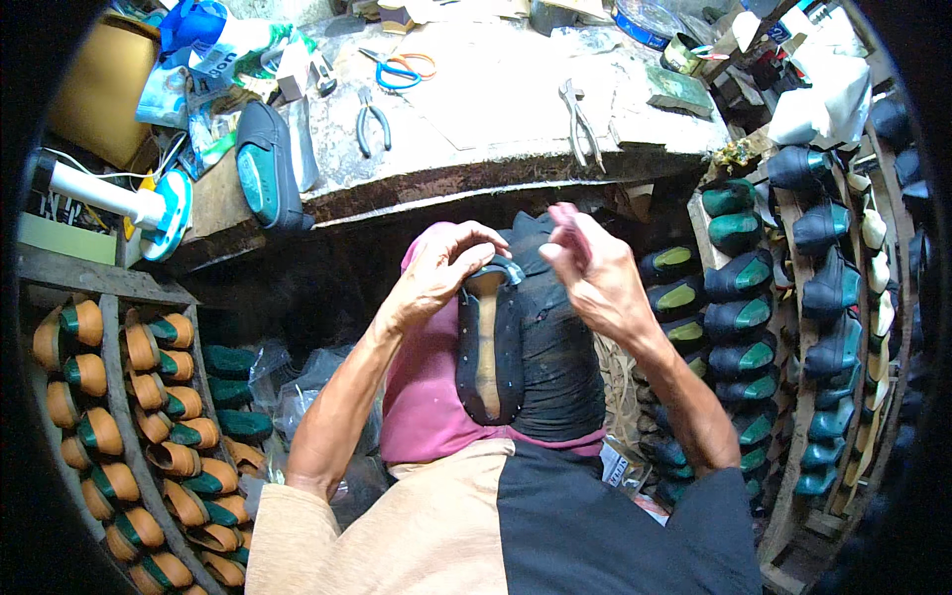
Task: The person sits on the floor and repairs a black slip-on shoe. They use a hammer to tap the shoe last, then use pliers to pull and secure the sole edge. They insert a small metal pin into the sole and tap it with a red rubber mallet.
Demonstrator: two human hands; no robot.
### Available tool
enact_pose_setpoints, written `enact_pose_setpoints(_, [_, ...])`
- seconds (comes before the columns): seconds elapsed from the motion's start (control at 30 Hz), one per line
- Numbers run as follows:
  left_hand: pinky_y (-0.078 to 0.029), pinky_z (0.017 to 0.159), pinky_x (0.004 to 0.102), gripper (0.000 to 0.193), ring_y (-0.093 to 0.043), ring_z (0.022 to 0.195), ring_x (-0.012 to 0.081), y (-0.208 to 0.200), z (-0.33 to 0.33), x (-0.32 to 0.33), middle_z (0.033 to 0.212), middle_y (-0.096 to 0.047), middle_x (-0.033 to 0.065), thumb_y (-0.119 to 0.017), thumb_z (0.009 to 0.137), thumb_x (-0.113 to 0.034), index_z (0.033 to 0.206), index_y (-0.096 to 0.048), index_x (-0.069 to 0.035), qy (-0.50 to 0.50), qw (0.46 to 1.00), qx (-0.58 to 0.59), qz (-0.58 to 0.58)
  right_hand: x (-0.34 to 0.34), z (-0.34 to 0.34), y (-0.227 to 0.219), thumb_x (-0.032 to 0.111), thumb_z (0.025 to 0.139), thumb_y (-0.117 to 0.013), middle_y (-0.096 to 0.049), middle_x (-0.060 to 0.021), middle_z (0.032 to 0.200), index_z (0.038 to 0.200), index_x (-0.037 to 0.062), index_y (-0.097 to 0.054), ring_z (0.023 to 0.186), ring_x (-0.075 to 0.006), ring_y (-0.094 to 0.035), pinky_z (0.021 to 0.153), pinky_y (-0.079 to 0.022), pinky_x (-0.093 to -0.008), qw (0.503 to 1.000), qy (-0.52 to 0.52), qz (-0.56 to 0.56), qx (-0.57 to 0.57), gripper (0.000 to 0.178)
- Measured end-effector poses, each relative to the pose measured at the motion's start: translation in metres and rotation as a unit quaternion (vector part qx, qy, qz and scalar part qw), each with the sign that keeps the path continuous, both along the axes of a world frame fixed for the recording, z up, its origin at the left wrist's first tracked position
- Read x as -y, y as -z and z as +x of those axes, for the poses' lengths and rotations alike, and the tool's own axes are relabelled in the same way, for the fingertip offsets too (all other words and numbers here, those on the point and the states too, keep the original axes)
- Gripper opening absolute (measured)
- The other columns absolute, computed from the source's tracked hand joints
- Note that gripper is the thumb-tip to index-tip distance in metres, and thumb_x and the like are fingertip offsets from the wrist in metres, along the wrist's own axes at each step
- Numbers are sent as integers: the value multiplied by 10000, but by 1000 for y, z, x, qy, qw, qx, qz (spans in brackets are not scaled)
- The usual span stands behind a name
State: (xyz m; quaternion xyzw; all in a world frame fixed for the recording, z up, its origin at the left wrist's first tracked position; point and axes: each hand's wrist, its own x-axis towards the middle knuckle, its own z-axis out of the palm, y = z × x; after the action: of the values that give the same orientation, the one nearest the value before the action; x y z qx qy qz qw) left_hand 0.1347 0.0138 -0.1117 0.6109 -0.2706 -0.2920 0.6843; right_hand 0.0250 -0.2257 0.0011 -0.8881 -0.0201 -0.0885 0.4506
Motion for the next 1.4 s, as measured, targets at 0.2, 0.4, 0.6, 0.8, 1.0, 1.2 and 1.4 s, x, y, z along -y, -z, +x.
enact_pose_setpoints(0.2, [-545,1124,351,249,-730,1173,165,17,36,-8,1197,-825,56,-747,1149,-248,1242,-870,-52,21,993,-7,112,-29,-66,23,199,1209,-625,-567,-9,838,1217,19,-670,708,-99,-529,697,-508,-304,889,158,422,77,186])
enact_pose_setpoints(0.4, [-600,1008,458,201,-743,1057,347,-27,24,-8,1130,-778,113,-763,934,47,1100,-794,-61,-18,892,412,184,-47,-99,57,177,1221,-575,-621,-57,897,1165,39,-608,758,-137,-604,797,-574,-360,893,195,391,107,153])
enact_pose_setpoints(0.6, [-585,1109,479,466,-700,1278,415,-43,-1,-8,1339,-725,194,-675,911,56,1366,-711,-37,51,842,468,265,-23,-123,49,182,1178,-592,-764,-88,1131,1132,8,-727,1076,-208,-720,1026,-538,-358,942,199,265,59,225])
enact_pose_setpoints(0.8, [-673,870,441,215,-797,964,367,-64,19,3,1086,-764,163,-733,1031,-4,1229,-817,-10,111,843,443,286,-16,-139,37,122,1152,-632,-782,-90,1195,1154,8,-743,1138,-201,-728,1068,-542,-354,939,193,286,-7,159])
enact_pose_setpoints(1.0, [-715,852,391,123,-817,917,255,-73,55,18,1006,-786,107,-851,1023,-110,1118,-857,-32,205,877,351,256,-21,-146,45,96,1136,-634,-784,-114,1210,1159,9,-723,1133,-217,-735,1057,-556,-371,935,213,285,-10,126])
enact_pose_setpoints(1.2, [-615,805,452,230,-766,861,347,-57,53,29,925,-753,156,-863,1012,-252,1012,-813,-28,149,861,378,306,-21,-142,49,118,1097,-640,-779,-166,1229,1102,0,-687,1139,-269,-732,1065,-549,-408,938,216,272,16,126])
enact_pose_setpoints(1.4, [-609,806,473,190,-756,924,383,-68,40,19,1018,-753,163,-810,1033,-169,1184,-783,-56,187,819,480,254,-17,-143,36,67,1014,-687,-778,-183,1191,1100,-10,-728,1108,-335,-756,1020,-584,-426,957,199,207,30,123])
